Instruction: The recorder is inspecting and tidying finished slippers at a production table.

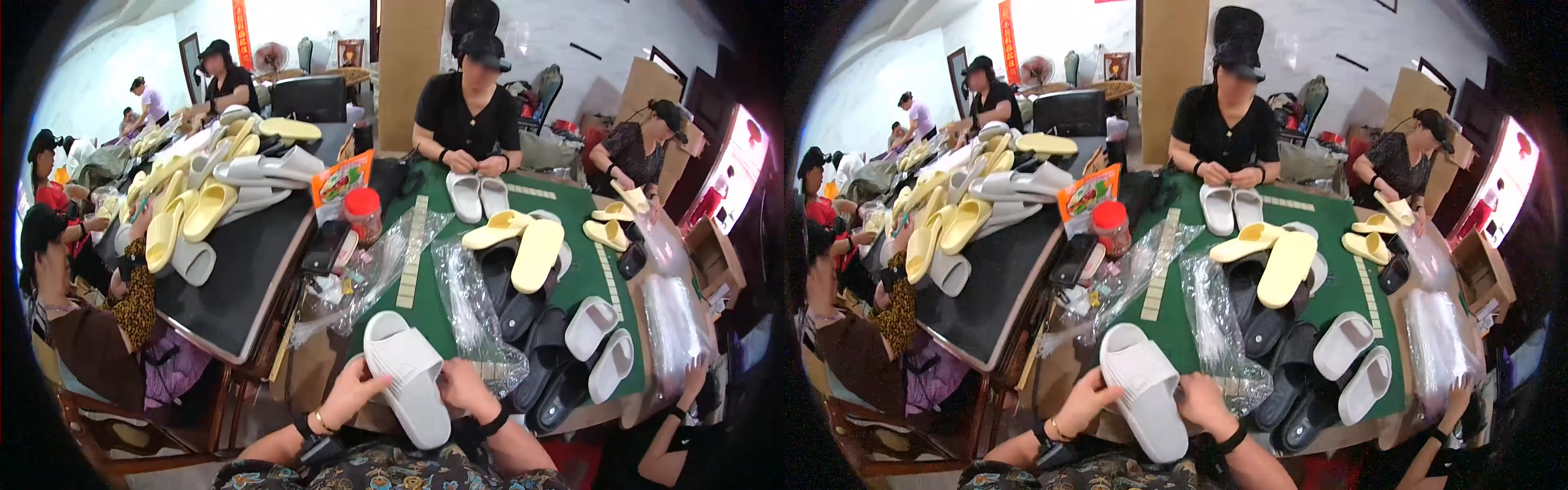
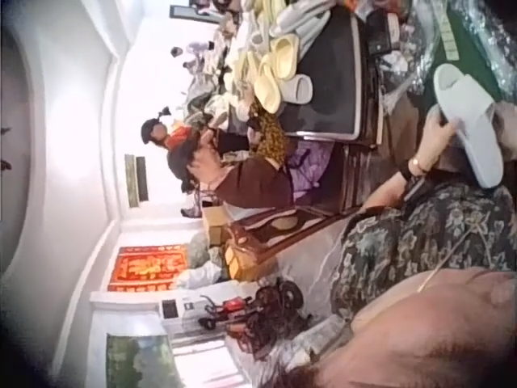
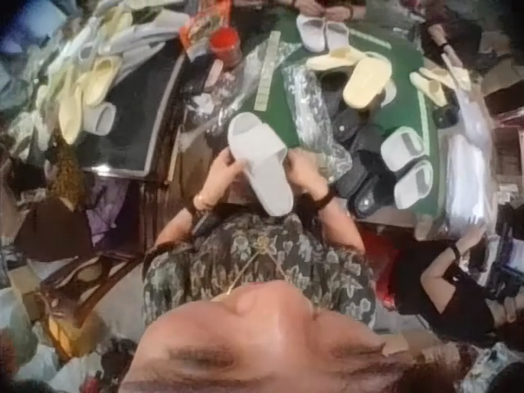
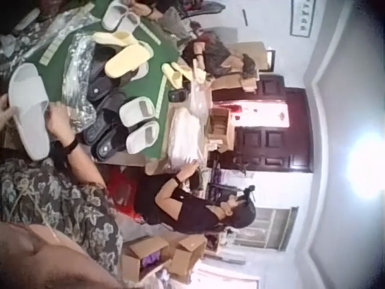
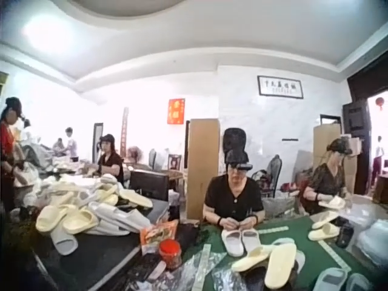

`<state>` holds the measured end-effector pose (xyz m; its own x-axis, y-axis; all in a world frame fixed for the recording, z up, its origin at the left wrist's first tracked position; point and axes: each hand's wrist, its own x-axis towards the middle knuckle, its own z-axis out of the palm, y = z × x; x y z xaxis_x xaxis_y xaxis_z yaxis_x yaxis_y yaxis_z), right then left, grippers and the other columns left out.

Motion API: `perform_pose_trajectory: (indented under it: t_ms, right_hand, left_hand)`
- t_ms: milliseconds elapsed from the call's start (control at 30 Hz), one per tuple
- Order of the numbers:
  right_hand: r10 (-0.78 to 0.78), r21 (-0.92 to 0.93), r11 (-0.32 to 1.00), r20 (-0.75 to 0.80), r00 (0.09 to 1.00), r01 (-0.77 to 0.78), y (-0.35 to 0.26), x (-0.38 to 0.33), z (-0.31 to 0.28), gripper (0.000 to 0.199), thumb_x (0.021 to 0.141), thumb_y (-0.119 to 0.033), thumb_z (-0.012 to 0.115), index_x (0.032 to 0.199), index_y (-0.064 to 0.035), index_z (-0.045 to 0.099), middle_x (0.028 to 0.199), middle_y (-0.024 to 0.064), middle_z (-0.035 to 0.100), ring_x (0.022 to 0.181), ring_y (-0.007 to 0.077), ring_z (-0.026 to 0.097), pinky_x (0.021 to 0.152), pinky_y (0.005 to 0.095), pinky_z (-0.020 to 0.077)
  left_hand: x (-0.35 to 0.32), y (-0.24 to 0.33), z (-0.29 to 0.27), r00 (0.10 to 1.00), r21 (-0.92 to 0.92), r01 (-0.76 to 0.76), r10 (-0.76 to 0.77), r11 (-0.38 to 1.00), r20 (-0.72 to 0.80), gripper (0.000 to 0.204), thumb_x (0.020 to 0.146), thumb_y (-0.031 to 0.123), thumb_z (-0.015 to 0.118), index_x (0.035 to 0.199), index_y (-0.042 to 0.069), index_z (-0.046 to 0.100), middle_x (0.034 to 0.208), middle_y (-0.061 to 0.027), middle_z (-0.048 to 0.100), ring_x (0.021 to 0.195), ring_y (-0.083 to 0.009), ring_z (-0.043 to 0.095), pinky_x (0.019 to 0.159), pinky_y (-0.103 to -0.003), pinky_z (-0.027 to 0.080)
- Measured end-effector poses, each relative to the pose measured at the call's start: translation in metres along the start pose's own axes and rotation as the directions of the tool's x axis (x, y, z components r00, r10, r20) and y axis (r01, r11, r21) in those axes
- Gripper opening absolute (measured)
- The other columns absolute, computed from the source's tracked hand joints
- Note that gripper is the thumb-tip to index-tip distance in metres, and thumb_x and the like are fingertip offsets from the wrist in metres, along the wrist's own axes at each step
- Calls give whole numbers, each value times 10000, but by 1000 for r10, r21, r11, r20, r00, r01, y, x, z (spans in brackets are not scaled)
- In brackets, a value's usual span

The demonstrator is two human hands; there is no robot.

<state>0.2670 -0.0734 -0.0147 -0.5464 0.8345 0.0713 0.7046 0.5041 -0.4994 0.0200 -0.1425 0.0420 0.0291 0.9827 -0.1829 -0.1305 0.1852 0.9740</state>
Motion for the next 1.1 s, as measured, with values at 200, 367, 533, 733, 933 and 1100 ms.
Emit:
perform_pose_trajectory:
  t_ms: [200,367,533,733,933,1100]
  right_hand:
    - [155,326,929,87,984,-175,-2,-25,6,358,694,-98,630,1044,-22,629,902,240,647,890,426,605,763,495,484]
    - [238,435,873,11,971,-219,-15,-35,-29,244,745,-82,632,977,-5,641,862,225,646,816,409,615,689,428,492]
    - [482,297,852,-124,867,-431,-21,-42,-52,275,811,-172,689,886,33,521,783,223,571,729,411,559,646,444,447]
    - [535,292,807,7,845,-513,-19,-44,-32,375,825,-195,640,1080,56,530,952,291,615,929,460,594,780,491,478]
    - [490,224,851,-13,872,-475,-22,-39,-21,452,767,-173,671,1130,60,534,800,215,625,743,369,629,677,427,487]
    - [472,257,858,-55,880,-444,-25,-35,-21,390,784,-167,659,1088,56,562,756,197,619,700,349,626,655,414,489]
  left_hand:
    - [-4,-2,19,991,81,16,-26,997,130,521,840,187,725,1245,-46,495,1101,-78,620,974,-128,595,827,-282,491]
    - [-5,28,24,979,-20,35,-31,999,200,579,801,139,726,1284,-41,462,1171,-79,574,1027,-137,560,889,-291,464]
    - [15,32,-18,988,-82,5,8,997,153,492,845,99,643,1278,-44,458,1172,-84,574,1060,-151,549,940,-295,431]
    - [16,-14,-46,972,438,-12,114,899,-207,652,844,177,674,1399,12,373,1216,-164,549,1000,-212,593,834,-328,499]
    - [4,-24,-39,988,609,-93,150,788,-43,634,778,7,689,1357,54,434,1254,-126,489,1058,-247,580,845,-338,524]
    - [5,-24,-43,988,633,-96,153,768,-36,614,761,-1,697,1322,54,454,1222,-130,495,1032,-245,587,825,-344,528]
